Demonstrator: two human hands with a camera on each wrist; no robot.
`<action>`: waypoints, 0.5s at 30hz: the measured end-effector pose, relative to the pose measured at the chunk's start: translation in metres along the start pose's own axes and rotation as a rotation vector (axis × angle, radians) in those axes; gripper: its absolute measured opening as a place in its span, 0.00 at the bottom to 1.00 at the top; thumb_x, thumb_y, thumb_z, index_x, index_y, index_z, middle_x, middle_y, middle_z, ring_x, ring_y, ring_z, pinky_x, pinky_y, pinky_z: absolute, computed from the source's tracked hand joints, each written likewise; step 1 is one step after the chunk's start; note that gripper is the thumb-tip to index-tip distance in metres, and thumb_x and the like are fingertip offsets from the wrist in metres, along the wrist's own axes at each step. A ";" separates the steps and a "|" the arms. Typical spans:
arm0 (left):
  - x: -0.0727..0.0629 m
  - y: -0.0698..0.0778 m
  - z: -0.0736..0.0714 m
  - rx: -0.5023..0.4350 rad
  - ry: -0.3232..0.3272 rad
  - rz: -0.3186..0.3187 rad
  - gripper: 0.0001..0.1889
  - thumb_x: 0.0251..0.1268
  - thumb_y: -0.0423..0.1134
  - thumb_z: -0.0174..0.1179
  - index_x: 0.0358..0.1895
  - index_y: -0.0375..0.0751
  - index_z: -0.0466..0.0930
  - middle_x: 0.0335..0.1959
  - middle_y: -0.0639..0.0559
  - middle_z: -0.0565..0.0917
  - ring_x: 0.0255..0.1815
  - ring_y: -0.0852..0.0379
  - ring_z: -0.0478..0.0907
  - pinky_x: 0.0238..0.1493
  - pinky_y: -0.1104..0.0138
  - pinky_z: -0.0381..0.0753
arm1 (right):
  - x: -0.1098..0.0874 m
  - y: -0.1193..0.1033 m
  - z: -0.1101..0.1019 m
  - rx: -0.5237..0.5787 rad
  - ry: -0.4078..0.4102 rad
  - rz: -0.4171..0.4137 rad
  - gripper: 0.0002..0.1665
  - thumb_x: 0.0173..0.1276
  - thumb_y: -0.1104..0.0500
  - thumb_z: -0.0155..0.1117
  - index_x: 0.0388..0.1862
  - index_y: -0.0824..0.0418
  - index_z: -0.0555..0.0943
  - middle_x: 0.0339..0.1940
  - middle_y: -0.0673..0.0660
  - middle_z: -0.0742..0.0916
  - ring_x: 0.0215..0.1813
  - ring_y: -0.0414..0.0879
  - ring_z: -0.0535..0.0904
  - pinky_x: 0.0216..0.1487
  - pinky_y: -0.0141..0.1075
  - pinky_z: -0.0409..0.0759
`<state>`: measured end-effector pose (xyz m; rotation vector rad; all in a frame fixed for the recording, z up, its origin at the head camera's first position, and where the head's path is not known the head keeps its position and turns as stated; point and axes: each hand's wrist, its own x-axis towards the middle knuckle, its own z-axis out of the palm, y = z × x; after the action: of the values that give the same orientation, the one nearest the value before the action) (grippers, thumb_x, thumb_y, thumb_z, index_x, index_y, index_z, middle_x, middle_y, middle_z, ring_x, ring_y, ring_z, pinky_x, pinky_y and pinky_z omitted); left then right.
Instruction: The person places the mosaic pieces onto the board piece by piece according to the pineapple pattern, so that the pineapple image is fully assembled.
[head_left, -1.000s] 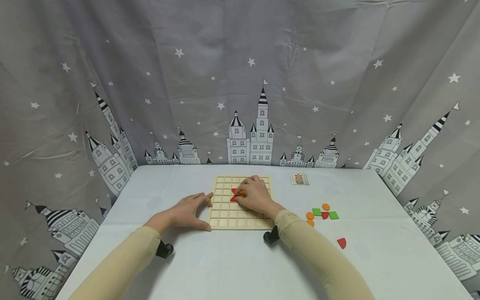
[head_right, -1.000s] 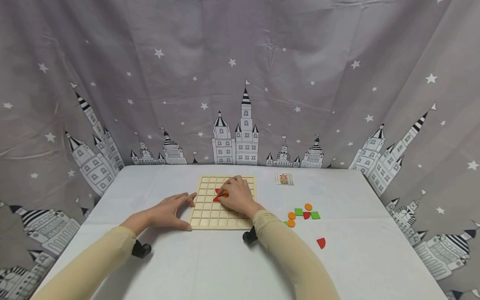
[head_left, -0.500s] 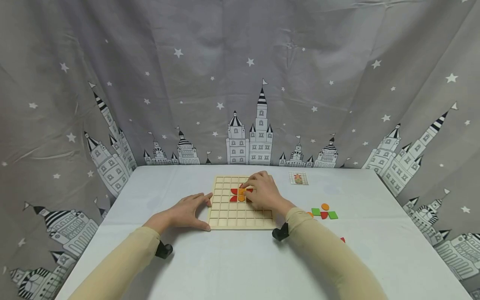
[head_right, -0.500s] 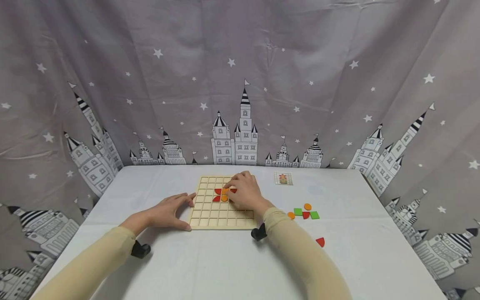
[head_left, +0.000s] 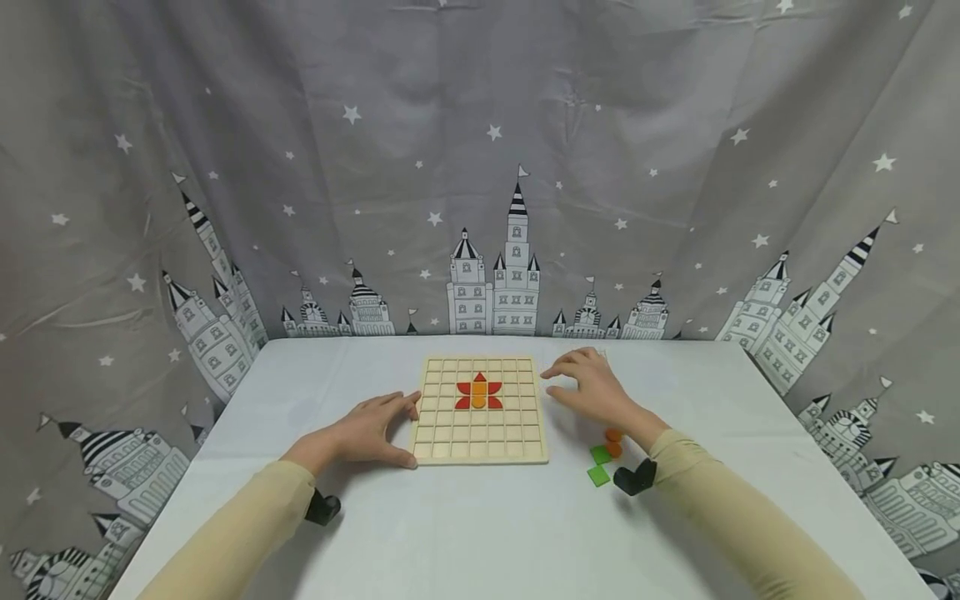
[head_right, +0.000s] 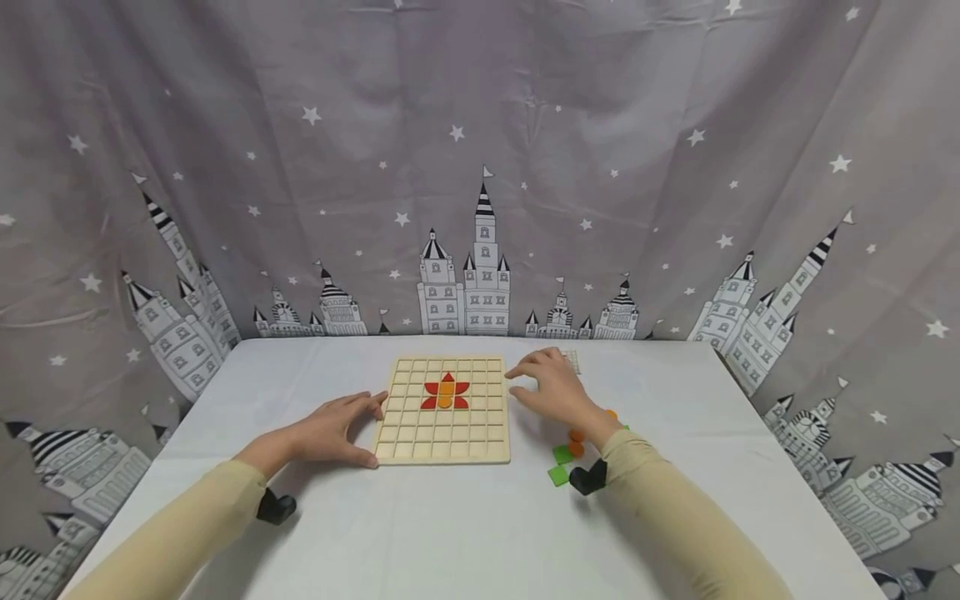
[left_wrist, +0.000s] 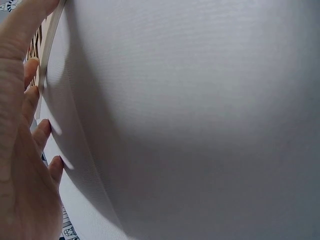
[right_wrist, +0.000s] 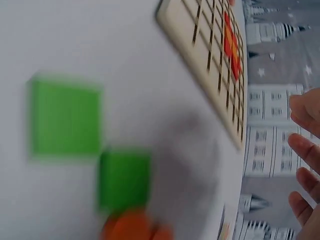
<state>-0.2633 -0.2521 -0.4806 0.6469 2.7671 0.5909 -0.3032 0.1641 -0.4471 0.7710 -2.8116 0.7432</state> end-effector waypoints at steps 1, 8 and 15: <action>0.000 0.000 0.000 -0.001 0.002 0.010 0.37 0.44 0.71 0.75 0.53 0.57 0.72 0.82 0.46 0.58 0.79 0.32 0.54 0.75 0.36 0.52 | -0.007 0.005 -0.004 0.004 -0.003 0.011 0.15 0.70 0.49 0.70 0.54 0.49 0.88 0.58 0.53 0.84 0.67 0.55 0.69 0.67 0.58 0.67; -0.002 -0.002 -0.001 0.001 0.016 0.037 0.37 0.44 0.71 0.75 0.52 0.55 0.72 0.81 0.47 0.60 0.78 0.32 0.56 0.74 0.36 0.54 | -0.053 0.041 -0.027 0.023 -0.008 0.121 0.18 0.70 0.52 0.70 0.57 0.53 0.87 0.63 0.58 0.82 0.67 0.59 0.67 0.65 0.63 0.67; -0.001 -0.005 0.002 0.011 0.024 0.054 0.37 0.45 0.71 0.74 0.53 0.55 0.72 0.81 0.47 0.61 0.78 0.32 0.57 0.74 0.35 0.55 | -0.089 0.072 -0.045 0.014 0.002 0.201 0.19 0.69 0.54 0.70 0.57 0.55 0.86 0.60 0.59 0.83 0.67 0.62 0.67 0.64 0.65 0.66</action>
<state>-0.2639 -0.2558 -0.4839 0.7242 2.7848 0.5984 -0.2633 0.2795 -0.4607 0.4937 -2.9152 0.7916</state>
